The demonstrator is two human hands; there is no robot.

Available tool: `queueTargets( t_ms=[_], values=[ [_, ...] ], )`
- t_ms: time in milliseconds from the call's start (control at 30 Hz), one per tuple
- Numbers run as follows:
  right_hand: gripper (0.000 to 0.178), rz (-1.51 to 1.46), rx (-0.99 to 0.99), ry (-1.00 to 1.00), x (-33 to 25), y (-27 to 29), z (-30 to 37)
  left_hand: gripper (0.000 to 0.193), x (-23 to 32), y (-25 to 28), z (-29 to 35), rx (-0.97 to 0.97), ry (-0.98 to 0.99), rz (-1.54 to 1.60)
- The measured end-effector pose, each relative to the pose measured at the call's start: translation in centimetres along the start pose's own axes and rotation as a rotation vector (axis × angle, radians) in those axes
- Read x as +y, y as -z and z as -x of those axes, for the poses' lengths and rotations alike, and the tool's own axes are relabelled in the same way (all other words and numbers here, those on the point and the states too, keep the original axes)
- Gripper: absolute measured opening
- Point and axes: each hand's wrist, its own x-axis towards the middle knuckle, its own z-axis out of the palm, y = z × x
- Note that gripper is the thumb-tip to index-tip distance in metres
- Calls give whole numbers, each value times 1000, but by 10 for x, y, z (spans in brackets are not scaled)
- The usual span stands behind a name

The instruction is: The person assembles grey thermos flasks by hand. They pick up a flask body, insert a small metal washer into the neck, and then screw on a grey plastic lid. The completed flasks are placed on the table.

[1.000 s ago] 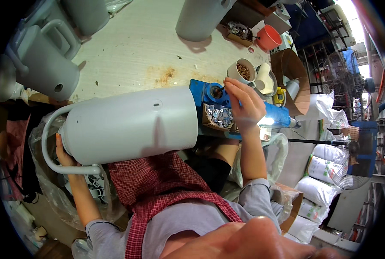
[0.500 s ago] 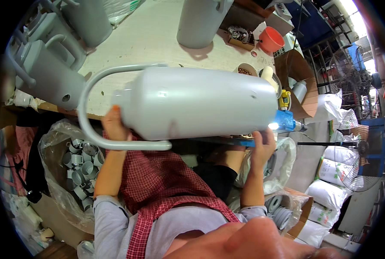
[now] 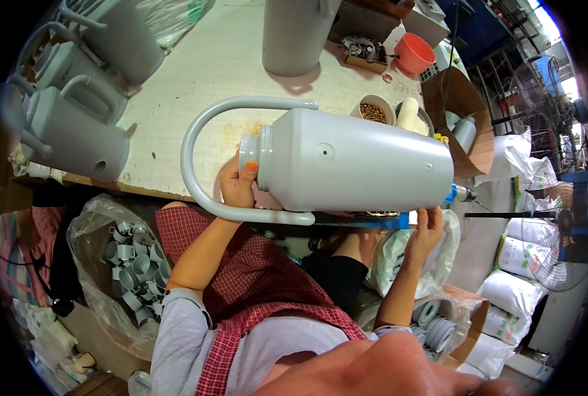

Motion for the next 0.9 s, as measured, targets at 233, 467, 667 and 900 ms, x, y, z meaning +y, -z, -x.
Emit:
queueTargets(
  t_ms=[233, 467, 667, 900],
  values=[
    [29, 47, 48, 30, -13, -14, -2, 43, 2, -1, 2, 49, 79, -53],
    [9, 423, 58, -130, -28, 10, 9, 34, -24, 24, 14, 124, 268, -183],
    [34, 184, 425, -57, 91, 62, 34, 50, -34, 67, -25, 36, 121, -115],
    [48, 1229, 348, -525, 311, 239, 27, 58, 0, 20, -11, 235, 318, 48]
  ],
)
